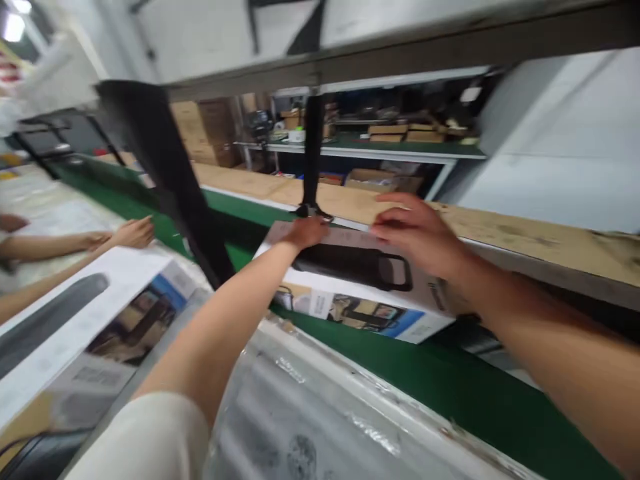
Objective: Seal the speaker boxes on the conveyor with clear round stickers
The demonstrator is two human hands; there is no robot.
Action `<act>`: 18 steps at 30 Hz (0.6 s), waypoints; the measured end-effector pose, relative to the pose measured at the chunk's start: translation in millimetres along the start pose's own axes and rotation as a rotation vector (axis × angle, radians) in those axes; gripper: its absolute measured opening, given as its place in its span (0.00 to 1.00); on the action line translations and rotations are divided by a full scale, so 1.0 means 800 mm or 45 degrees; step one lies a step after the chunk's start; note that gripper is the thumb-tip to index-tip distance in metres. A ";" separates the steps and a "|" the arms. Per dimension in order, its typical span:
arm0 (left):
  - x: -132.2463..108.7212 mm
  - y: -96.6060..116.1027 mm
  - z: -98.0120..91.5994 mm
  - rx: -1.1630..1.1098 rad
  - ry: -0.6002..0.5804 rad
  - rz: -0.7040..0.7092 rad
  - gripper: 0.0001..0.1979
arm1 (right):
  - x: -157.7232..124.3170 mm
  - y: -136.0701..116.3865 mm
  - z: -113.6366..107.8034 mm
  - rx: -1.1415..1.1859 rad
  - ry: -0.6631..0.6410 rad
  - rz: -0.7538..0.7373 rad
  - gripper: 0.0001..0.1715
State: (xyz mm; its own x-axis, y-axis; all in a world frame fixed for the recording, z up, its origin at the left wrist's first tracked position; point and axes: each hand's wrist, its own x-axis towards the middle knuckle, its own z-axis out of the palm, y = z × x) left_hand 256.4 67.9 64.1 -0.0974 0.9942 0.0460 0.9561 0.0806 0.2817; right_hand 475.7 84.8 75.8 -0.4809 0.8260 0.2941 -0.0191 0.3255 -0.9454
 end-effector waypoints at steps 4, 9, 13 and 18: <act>0.016 -0.007 0.007 0.041 0.050 -0.069 0.21 | 0.064 0.027 0.004 -0.126 0.006 0.070 0.33; 0.012 -0.008 0.014 0.081 0.099 -0.110 0.20 | 0.091 0.045 0.020 -0.282 -0.007 0.108 0.30; 0.015 -0.012 0.015 0.102 0.104 -0.109 0.19 | 0.112 0.060 0.037 -0.349 -0.035 0.123 0.28; 0.015 -0.018 0.015 0.098 0.106 -0.096 0.19 | 0.131 0.070 0.055 -0.549 0.023 0.116 0.31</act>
State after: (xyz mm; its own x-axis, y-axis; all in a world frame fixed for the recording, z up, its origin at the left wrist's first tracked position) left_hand 244.5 79.9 49.1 -0.1896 0.9759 0.1077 0.9632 0.1636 0.2133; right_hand 386.0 169.3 47.2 -0.4485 0.8667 0.2184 0.3920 0.4103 -0.8234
